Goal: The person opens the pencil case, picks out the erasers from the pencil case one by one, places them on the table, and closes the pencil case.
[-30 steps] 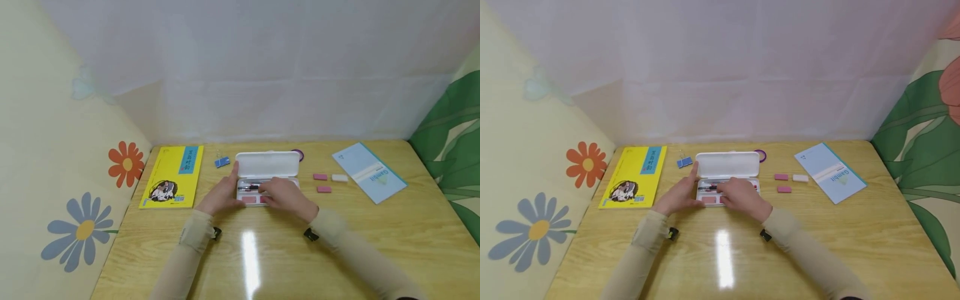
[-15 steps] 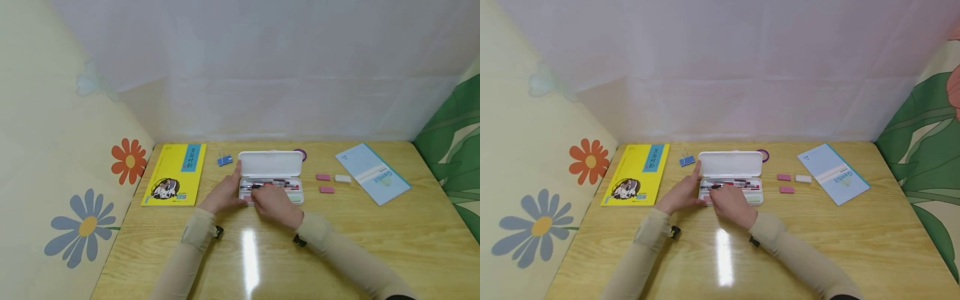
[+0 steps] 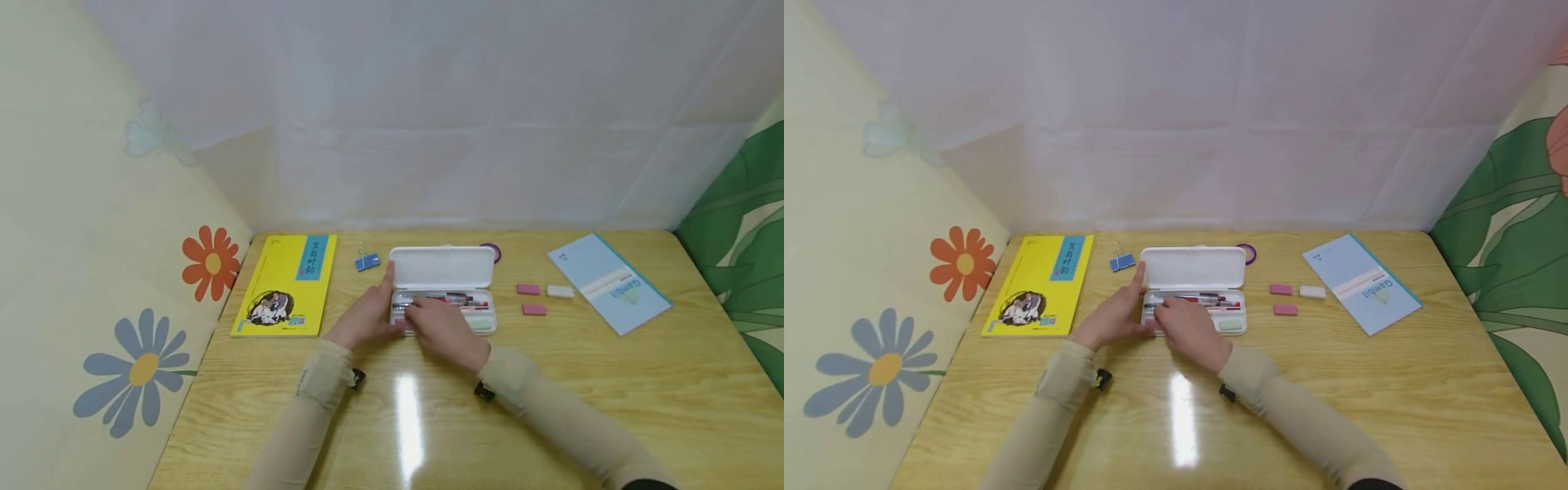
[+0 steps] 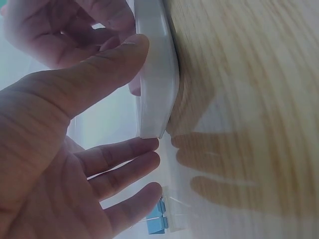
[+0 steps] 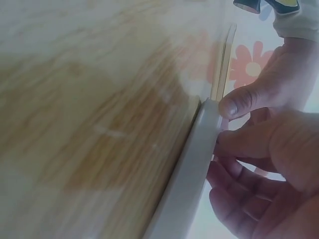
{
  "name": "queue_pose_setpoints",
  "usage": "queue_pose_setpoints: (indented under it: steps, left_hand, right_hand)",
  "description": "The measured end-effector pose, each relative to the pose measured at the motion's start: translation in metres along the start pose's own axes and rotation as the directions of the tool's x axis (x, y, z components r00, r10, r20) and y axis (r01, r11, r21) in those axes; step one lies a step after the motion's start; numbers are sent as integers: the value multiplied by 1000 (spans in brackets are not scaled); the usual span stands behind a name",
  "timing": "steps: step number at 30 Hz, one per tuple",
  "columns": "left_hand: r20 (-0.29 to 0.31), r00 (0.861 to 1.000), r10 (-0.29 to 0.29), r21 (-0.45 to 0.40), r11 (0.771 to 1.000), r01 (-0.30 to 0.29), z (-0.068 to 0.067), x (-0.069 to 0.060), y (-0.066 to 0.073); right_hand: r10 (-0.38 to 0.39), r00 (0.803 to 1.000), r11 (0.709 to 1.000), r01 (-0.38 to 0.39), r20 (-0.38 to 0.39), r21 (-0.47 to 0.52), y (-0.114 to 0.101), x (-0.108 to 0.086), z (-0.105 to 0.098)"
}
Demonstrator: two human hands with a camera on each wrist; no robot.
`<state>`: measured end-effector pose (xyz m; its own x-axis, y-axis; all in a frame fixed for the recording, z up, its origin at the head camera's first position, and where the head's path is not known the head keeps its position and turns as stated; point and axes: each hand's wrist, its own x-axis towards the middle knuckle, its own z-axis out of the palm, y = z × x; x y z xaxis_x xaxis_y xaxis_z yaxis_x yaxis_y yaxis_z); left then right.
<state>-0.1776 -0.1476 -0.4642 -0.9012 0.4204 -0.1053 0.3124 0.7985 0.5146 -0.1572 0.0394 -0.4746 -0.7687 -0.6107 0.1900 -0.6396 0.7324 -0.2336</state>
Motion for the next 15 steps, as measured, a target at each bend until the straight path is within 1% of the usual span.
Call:
queue_pose_setpoints:
  steps: [4,9,12,15]
  left_hand:
    - [9,1000,-3,-13,1000,3,0,2,1]
    - [20,1000,1,-25,1000,0,0,3,2]
    - [14,1000,11,-25,1000,-11,0,3,1]
    - [10,1000,5,-25,1000,-5,0,2,0]
  right_hand:
    - [31,999,999,-31,15,27,0,1,-1]
    - [49,999,998,-49,11,35,-1,3,-1]
    - [61,998,997,-62,18,39,0,4,0]
    - [95,995,994,-97,32,57,1,3,-1]
